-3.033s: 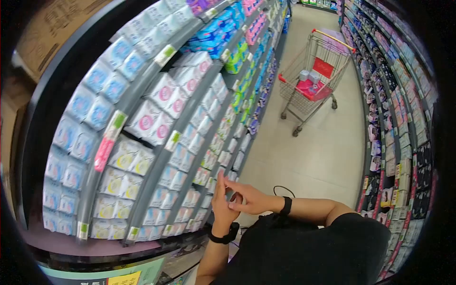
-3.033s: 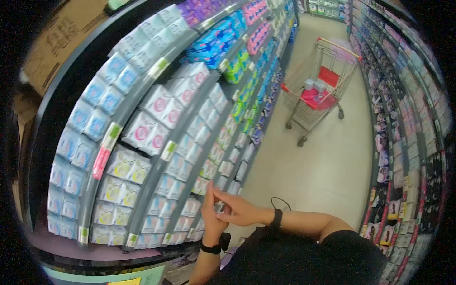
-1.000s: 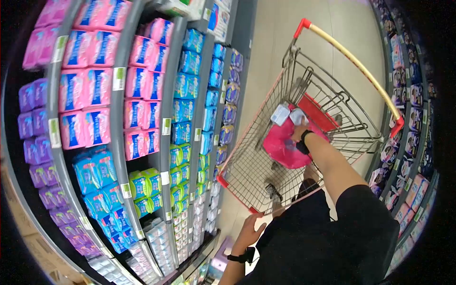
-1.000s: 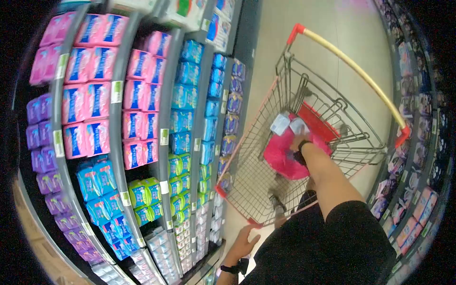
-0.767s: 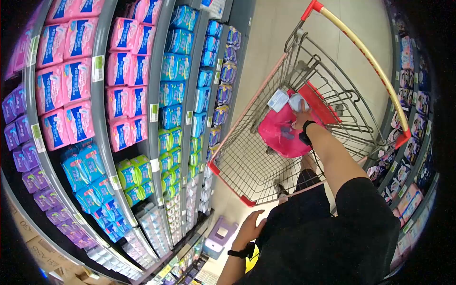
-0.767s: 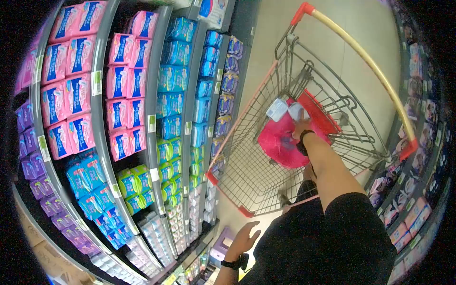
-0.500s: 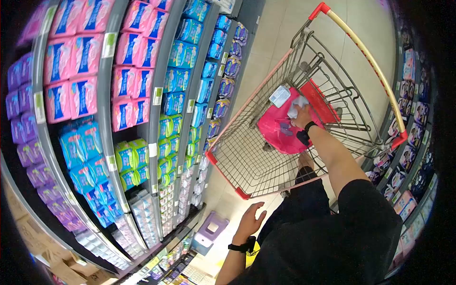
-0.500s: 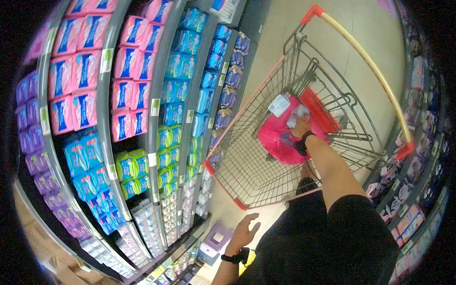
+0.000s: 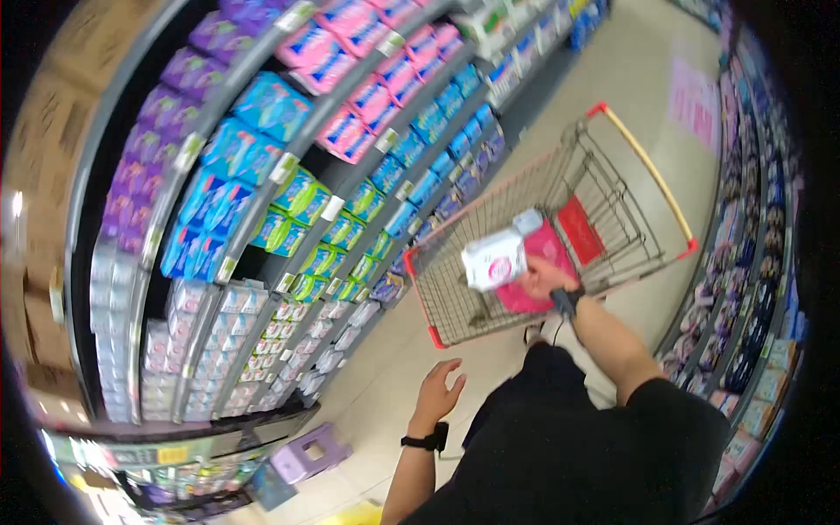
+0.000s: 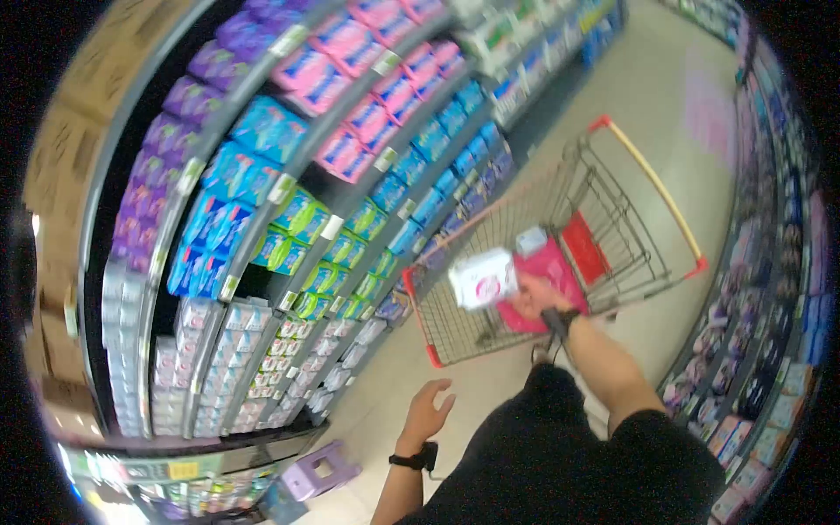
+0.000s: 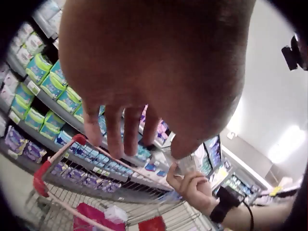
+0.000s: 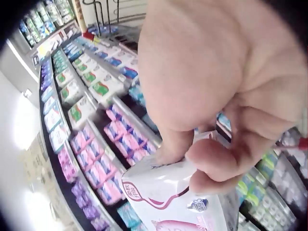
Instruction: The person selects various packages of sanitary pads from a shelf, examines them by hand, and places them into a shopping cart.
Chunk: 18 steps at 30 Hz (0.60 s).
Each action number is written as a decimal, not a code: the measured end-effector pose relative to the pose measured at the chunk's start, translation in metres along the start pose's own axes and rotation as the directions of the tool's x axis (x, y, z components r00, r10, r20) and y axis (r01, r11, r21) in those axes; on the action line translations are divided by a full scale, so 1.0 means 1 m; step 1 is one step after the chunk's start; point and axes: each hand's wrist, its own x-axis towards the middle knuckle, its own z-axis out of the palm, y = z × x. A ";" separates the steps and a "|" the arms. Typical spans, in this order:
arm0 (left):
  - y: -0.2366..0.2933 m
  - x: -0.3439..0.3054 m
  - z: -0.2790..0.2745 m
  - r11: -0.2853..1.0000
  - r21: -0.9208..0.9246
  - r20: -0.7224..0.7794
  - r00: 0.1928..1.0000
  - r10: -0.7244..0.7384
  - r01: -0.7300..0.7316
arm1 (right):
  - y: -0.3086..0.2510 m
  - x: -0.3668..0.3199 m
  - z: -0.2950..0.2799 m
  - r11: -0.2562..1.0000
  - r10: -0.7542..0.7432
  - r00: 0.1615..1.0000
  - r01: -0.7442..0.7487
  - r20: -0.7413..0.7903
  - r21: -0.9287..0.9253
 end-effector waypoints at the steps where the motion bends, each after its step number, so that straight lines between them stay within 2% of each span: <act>1: -0.011 -0.013 -0.001 0.999 -0.003 -0.056 0.997 -0.050 0.049 | 0.027 0.001 0.024 0.982 -0.082 0.992 0.064 -0.096 -0.175; 2: -0.007 -0.023 -0.005 0.994 -0.104 -0.159 0.987 -0.038 0.022 | 0.071 0.004 0.054 0.936 -0.166 0.970 0.099 -0.176 -0.337; 3: 0.001 -0.039 -0.013 0.980 -0.200 -0.256 0.965 -0.054 0.002 | 0.113 0.010 0.071 0.432 -0.390 0.914 0.293 0.116 -0.853; 4: 0.005 -0.057 -0.021 0.958 -0.286 -0.355 0.931 -0.083 -0.023 | 0.141 0.017 0.071 0.111 -0.292 0.918 0.311 0.268 -0.944; 5: 0.002 -0.073 -0.026 0.946 -0.321 -0.360 0.929 -0.090 -0.033 | 0.170 0.024 0.070 -0.214 -0.185 0.893 0.371 0.411 -0.903; 7: -0.007 -0.108 -0.022 0.958 -0.283 -0.483 0.870 -0.100 -0.047 | 0.216 0.044 0.068 -0.266 0.089 0.929 0.369 0.358 -0.891; 8: -0.011 -0.121 -0.020 0.965 -0.259 -0.537 0.838 -0.100 -0.051 | 0.241 0.056 0.070 -0.153 0.130 0.953 0.292 0.273 -0.944; 9: -0.011 -0.135 -0.020 0.945 -0.324 -0.602 0.780 -0.170 -0.044 | 0.266 0.068 0.072 -0.048 0.171 0.968 0.196 0.185 -0.979; 10: -0.019 -0.149 -0.023 0.919 -0.389 -0.630 0.745 -0.220 -0.058 | 0.288 0.079 0.069 0.268 0.197 0.979 -0.106 -0.053 -0.958; 11: -0.029 -0.165 -0.025 0.889 -0.452 -0.649 0.711 -0.270 -0.075 | 0.307 0.090 0.069 0.526 0.288 0.914 -0.401 -0.286 -0.750; 14: -0.061 -0.210 -0.029 0.833 -0.548 -0.673 0.633 -0.382 -0.080 | 0.355 0.117 0.083 0.068 0.086 0.971 -0.231 -0.225 -0.971; 15: -0.059 -0.222 -0.036 0.831 -0.553 -0.678 0.612 -0.407 -0.060 | 0.361 0.128 0.085 0.010 0.112 0.979 -0.171 -0.169 -0.985; 18: -0.070 -0.247 -0.047 0.842 -0.539 -0.713 0.549 -0.436 -0.032 | 0.384 0.157 0.093 0.069 0.197 0.967 -0.178 -0.161 -0.982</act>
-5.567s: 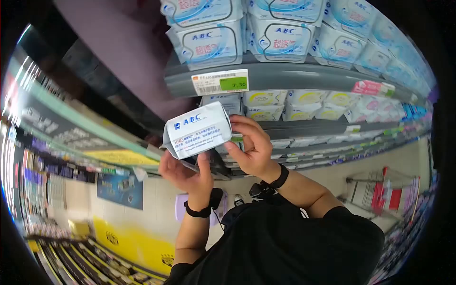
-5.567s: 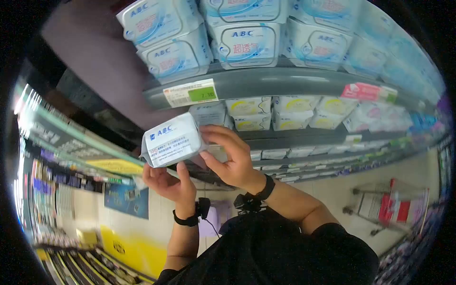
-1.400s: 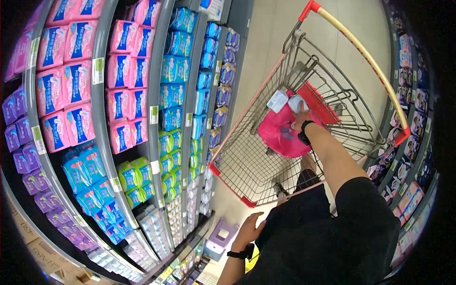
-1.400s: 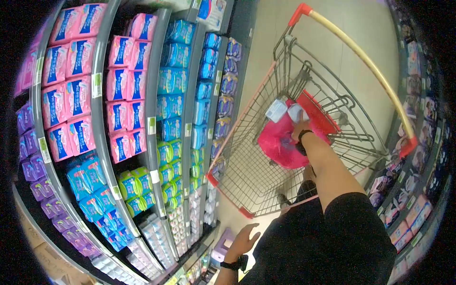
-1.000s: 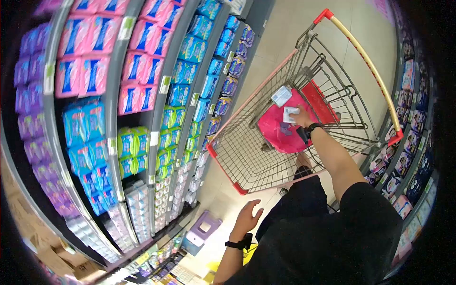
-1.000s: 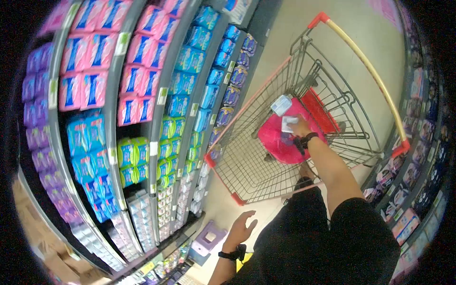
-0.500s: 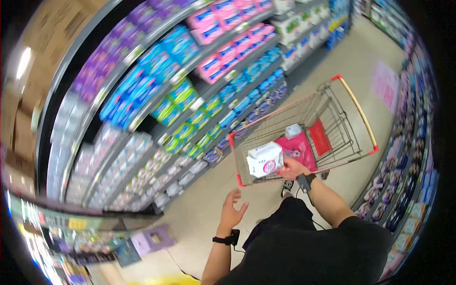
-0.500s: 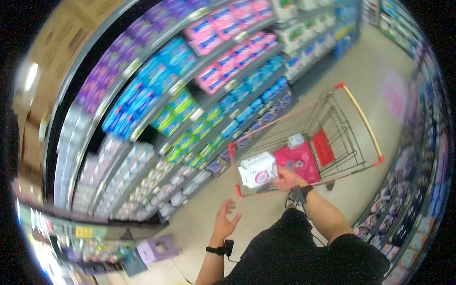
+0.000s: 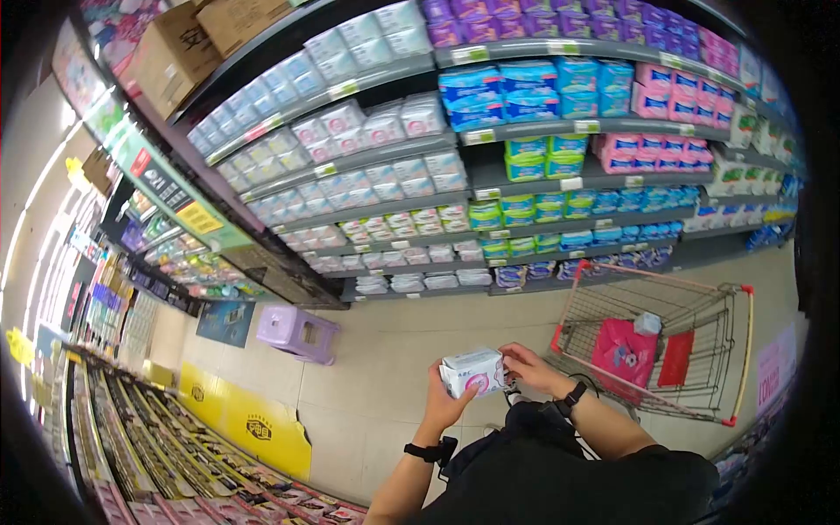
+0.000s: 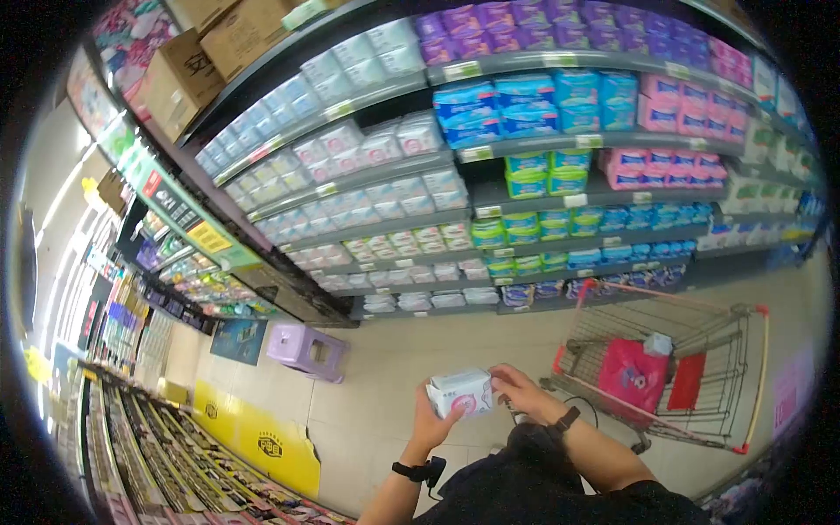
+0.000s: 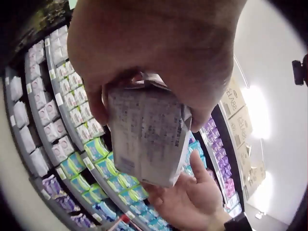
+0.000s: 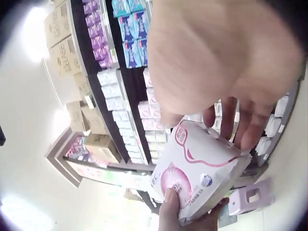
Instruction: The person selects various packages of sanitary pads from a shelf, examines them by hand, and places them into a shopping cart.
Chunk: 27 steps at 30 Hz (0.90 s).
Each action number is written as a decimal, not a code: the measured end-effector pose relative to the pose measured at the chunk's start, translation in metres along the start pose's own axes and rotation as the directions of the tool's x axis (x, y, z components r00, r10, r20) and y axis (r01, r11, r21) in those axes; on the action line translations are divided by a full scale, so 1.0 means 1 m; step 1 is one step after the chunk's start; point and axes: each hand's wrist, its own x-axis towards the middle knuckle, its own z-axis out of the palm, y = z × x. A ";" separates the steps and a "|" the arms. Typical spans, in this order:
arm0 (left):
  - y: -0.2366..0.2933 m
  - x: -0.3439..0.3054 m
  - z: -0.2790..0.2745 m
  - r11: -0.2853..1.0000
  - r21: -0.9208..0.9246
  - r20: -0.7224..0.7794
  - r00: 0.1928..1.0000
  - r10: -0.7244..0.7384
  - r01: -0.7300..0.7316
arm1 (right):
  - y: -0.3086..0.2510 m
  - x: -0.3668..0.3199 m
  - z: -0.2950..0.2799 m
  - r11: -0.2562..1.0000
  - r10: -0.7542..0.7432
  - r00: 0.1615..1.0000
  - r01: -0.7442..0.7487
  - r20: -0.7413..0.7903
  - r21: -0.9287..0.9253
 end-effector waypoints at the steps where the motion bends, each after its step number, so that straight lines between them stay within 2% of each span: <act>1: -0.003 0.003 -0.008 1.000 0.010 -0.029 1.000 0.008 -0.008 | -0.004 0.013 0.006 1.000 0.009 1.000 -0.009 0.010 -0.022; 4: -0.011 0.019 -0.030 0.995 -0.096 -0.154 0.988 0.003 -0.018 | -0.001 0.065 0.017 0.977 -0.101 0.983 0.126 0.152 -0.171; 5: -0.010 0.023 -0.039 0.986 0.163 -0.220 0.973 0.068 -0.032 | -0.004 0.083 0.022 0.978 -0.084 0.979 0.116 0.186 -0.171; 6: -0.002 0.029 -0.047 0.910 0.414 -0.265 0.954 0.139 -0.018 | -0.012 0.101 0.029 0.980 -0.068 0.973 0.107 0.221 -0.170; 7: 0.004 0.037 -0.056 0.771 0.636 -0.288 0.934 0.211 0.022 | -0.018 0.121 0.034 0.981 -0.053 0.965 0.099 0.256 -0.168; 10: 0.011 0.073 -0.089 0.643 0.756 -0.330 0.918 0.218 0.119 | -0.018 0.195 0.040 0.969 -0.149 0.924 0.208 0.351 -0.135; 13: -0.001 0.135 -0.123 0.739 0.672 -0.370 0.887 0.278 0.048 | -0.051 0.263 0.053 0.952 -0.292 0.864 0.305 0.409 0.036; 16: 0.022 0.200 -0.131 0.846 0.526 -0.525 0.818 0.236 0.094 | -0.109 0.319 0.054 0.972 -0.227 0.863 0.230 0.451 0.049; 17: 0.023 0.224 -0.130 0.877 0.481 -0.586 0.748 0.312 0.012 | -0.120 0.341 0.045 0.956 -0.274 0.848 0.293 0.454 0.029; 20: 0.026 0.291 -0.141 0.779 0.624 -0.567 0.651 0.505 -0.061 | -0.183 0.380 0.029 0.904 -0.425 0.770 0.392 0.476 0.173; 21: 0.027 0.314 -0.144 0.744 0.659 -0.546 0.613 0.571 -0.106 | -0.207 0.390 0.022 0.910 -0.410 0.749 0.372 0.520 0.182; 24: 0.080 0.368 -0.139 0.741 0.642 -0.473 0.658 0.585 -0.197 | -0.274 0.400 0.014 0.864 -0.497 0.707 0.458 0.503 0.210; 27: 0.087 0.416 -0.133 0.696 0.598 -0.376 0.628 0.681 -0.396 | -0.313 0.408 0.006 0.783 -0.595 0.650 0.602 0.473 0.157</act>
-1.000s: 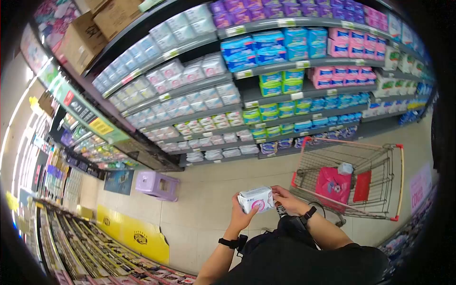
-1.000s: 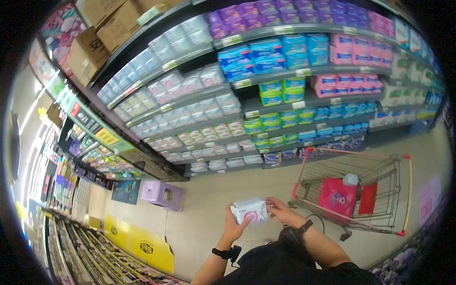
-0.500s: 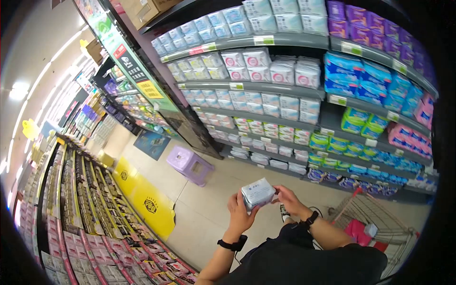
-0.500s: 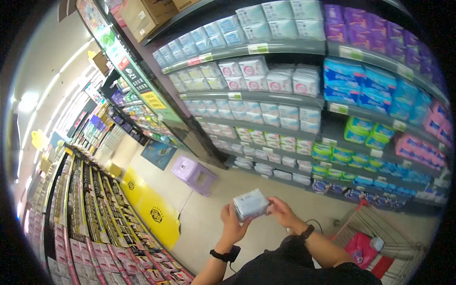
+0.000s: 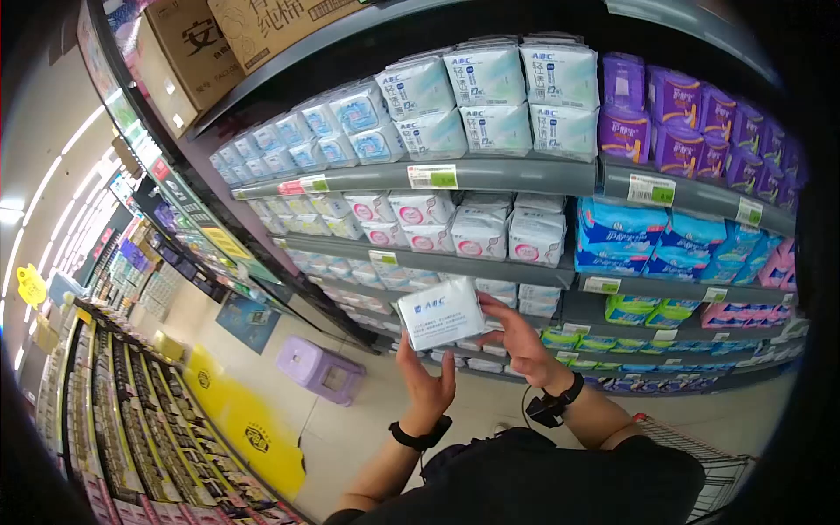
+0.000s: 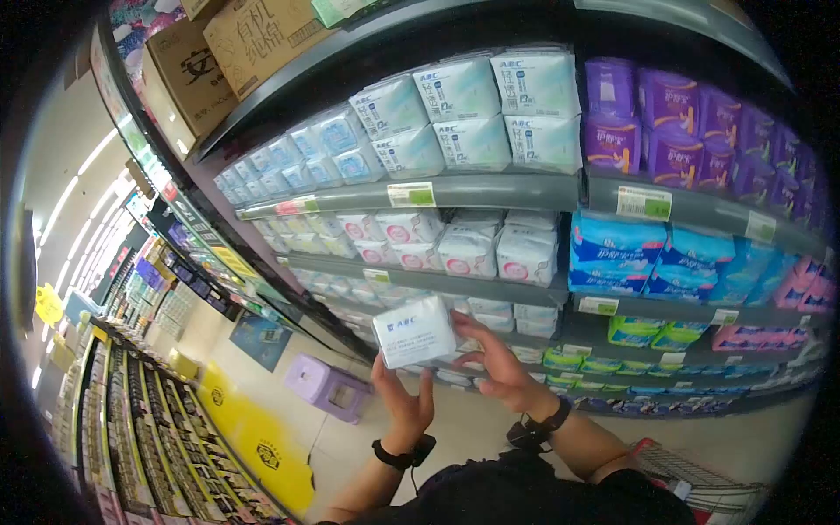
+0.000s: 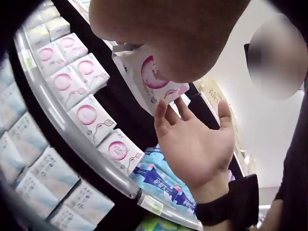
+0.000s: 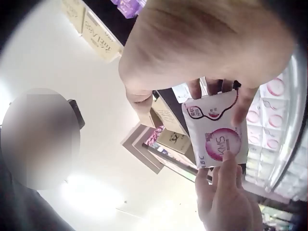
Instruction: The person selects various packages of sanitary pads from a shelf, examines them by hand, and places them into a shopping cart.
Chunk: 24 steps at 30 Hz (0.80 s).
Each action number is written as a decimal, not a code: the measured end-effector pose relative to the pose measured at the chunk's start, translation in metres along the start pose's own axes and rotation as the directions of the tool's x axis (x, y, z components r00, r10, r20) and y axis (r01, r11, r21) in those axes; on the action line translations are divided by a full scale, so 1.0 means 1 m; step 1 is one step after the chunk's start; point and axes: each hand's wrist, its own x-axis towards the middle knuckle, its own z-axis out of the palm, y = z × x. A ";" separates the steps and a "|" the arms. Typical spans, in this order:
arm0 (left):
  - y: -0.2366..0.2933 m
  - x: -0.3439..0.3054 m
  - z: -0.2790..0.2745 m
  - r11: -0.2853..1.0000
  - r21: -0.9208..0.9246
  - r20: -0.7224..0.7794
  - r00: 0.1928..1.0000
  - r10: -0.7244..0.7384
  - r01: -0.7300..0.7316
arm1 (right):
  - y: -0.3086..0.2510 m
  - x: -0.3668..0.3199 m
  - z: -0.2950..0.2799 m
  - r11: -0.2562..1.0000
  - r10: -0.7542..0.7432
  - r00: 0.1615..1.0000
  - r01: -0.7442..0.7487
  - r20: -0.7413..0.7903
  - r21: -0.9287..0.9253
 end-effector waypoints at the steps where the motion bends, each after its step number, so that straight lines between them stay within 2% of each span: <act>1: 0.000 0.014 0.008 1.000 0.000 0.020 1.000 0.018 -0.018 | -0.008 0.006 -0.005 0.999 -0.024 1.000 0.023 -0.019 -0.045; 4: 0.016 0.063 0.021 0.993 0.029 0.101 0.989 0.112 -0.115 | -0.015 0.014 -0.020 0.978 -0.119 0.988 0.101 -0.094 -0.180; 7: 0.003 0.082 0.047 0.991 -0.041 0.180 0.974 0.135 -0.130 | -0.009 0.015 -0.037 0.961 -0.143 0.973 0.093 -0.179 -0.259; 8: 0.002 0.094 0.053 0.980 -0.109 0.197 0.963 0.184 -0.165 | -0.010 0.020 -0.037 0.937 -0.190 0.957 0.110 -0.220 -0.333; 11: -0.023 0.113 0.077 0.952 -0.297 0.268 0.950 0.161 -0.078 | -0.020 0.030 -0.042 0.822 -0.208 0.927 -0.007 -0.311 -0.570; 12: -0.026 0.120 0.084 0.929 -0.357 0.218 0.959 0.183 -0.096 | -0.019 0.034 -0.046 0.769 -0.230 0.912 -0.044 -0.339 -0.638; 15: -0.036 0.142 0.082 0.887 -0.456 0.266 0.941 0.207 -0.066 | -0.030 0.054 -0.037 0.725 -0.214 0.875 -0.156 -0.434 -0.671; 16: -0.043 0.148 0.086 0.873 -0.478 0.240 0.942 0.235 -0.096 | -0.025 0.060 -0.037 0.699 -0.234 0.855 -0.184 -0.464 -0.691; 19: -0.061 0.168 0.080 0.829 -0.552 0.279 0.916 0.289 -0.093 | -0.013 0.087 -0.042 0.689 -0.285 0.819 -0.186 -0.498 -0.700; 21: -0.076 0.172 0.075 0.858 -0.509 0.397 0.864 0.310 -0.074 | -0.002 0.100 -0.044 0.724 -0.252 0.743 -0.280 -0.620 -0.631; 24: -0.086 0.171 0.067 0.855 -0.519 0.514 0.798 0.316 -0.004 | 0.013 0.118 -0.040 0.653 -0.296 0.683 -0.366 -0.668 -0.663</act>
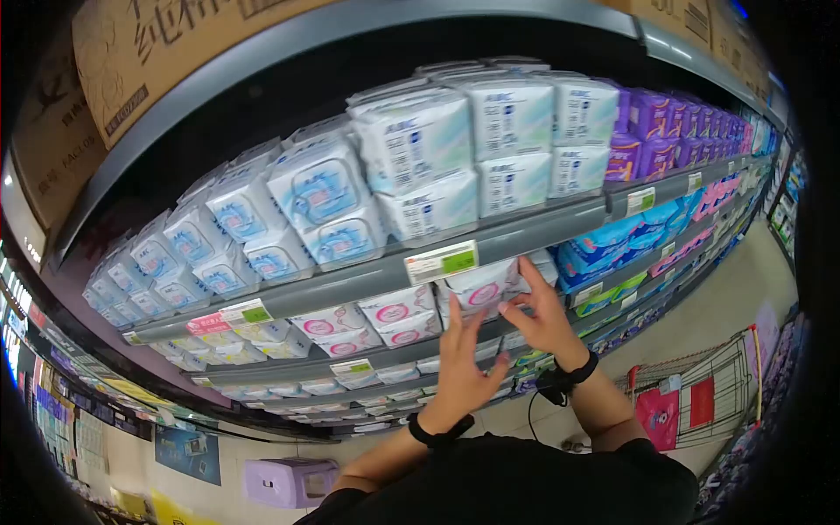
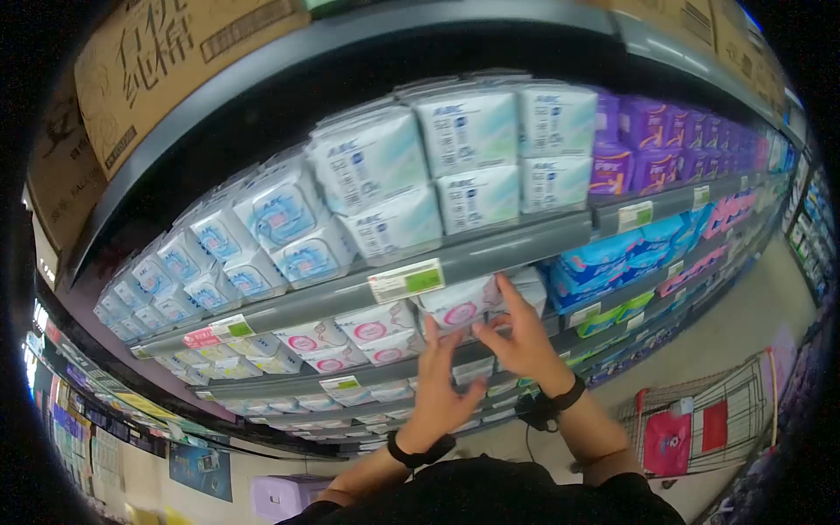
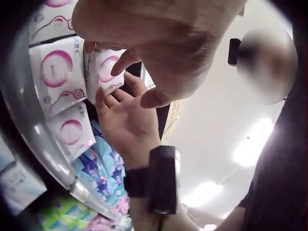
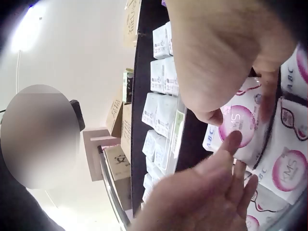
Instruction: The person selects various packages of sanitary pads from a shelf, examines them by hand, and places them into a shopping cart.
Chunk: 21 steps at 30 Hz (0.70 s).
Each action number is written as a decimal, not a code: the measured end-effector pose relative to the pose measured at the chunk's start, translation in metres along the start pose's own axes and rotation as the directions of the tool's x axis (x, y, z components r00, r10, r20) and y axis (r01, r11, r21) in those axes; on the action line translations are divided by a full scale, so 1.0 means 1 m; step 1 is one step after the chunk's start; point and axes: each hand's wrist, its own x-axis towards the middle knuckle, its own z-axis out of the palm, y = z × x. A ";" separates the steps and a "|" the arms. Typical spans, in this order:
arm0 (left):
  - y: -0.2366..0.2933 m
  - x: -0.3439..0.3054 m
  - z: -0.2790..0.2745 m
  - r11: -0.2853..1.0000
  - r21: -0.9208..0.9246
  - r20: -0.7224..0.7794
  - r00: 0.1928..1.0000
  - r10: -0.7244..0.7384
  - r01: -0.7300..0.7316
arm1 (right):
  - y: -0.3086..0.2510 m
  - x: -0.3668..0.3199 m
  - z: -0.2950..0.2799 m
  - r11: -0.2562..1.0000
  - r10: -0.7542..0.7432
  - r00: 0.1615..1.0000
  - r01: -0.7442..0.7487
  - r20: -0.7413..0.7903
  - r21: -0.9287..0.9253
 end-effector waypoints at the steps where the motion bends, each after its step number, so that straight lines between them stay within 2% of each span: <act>1: -0.001 -0.002 -0.002 0.999 -0.027 0.017 1.000 -0.017 0.017 | 0.002 0.001 0.008 1.000 0.005 1.000 -0.006 -0.024 -0.027; 2: -0.003 -0.005 -0.001 0.996 -0.048 -0.019 0.997 0.071 -0.072 | 0.008 -0.001 0.013 0.993 -0.030 0.999 0.024 -0.045 -0.112; 3: -0.006 -0.005 -0.001 0.993 -0.093 -0.011 0.997 0.077 -0.078 | 0.015 -0.003 0.016 0.980 -0.069 0.996 0.056 -0.057 -0.193; 4: -0.006 -0.007 -0.001 0.987 -0.140 -0.003 0.997 0.082 -0.081 | 0.016 0.000 0.018 0.990 -0.045 0.997 0.035 -0.070 -0.133; 5: -0.007 -0.007 -0.002 0.977 -0.193 0.005 0.996 0.088 -0.085 | 0.013 0.006 0.026 0.998 -0.044 0.996 0.047 -0.080 0.042; 7: -0.011 -0.007 -0.006 0.972 -0.209 -0.004 0.994 0.106 -0.104 | 0.002 0.014 0.035 0.999 -0.008 0.994 0.013 -0.109 0.044; 10: -0.012 -0.012 -0.004 0.965 -0.201 -0.039 0.986 0.164 -0.169 | 0.005 0.019 0.045 0.988 0.008 0.982 -0.037 -0.189 -0.148; 13: -0.023 -0.033 0.001 0.870 -0.297 -0.084 0.919 0.386 -0.393 | 0.004 0.020 0.053 0.960 0.025 0.970 -0.091 -0.243 -0.265; 14: -0.019 -0.039 -0.001 0.850 -0.373 -0.077 0.926 0.370 -0.371 | 0.004 0.020 0.053 0.968 0.017 0.969 -0.078 -0.248 -0.240; 17: -0.027 -0.033 -0.002 0.707 -0.581 -0.022 0.876 0.482 -0.404 | -0.009 0.017 0.057 0.954 0.041 0.973 -0.106 -0.229 -0.282; 18: -0.022 -0.024 -0.006 0.687 -0.634 -0.025 0.896 0.442 -0.357 | -0.008 0.015 0.058 0.960 0.073 0.970 -0.131 -0.230 -0.247; 21: -0.030 -0.028 0.006 0.660 -0.679 0.020 0.890 0.456 -0.323 | -0.009 0.012 0.058 0.967 0.051 0.967 -0.110 -0.250 -0.229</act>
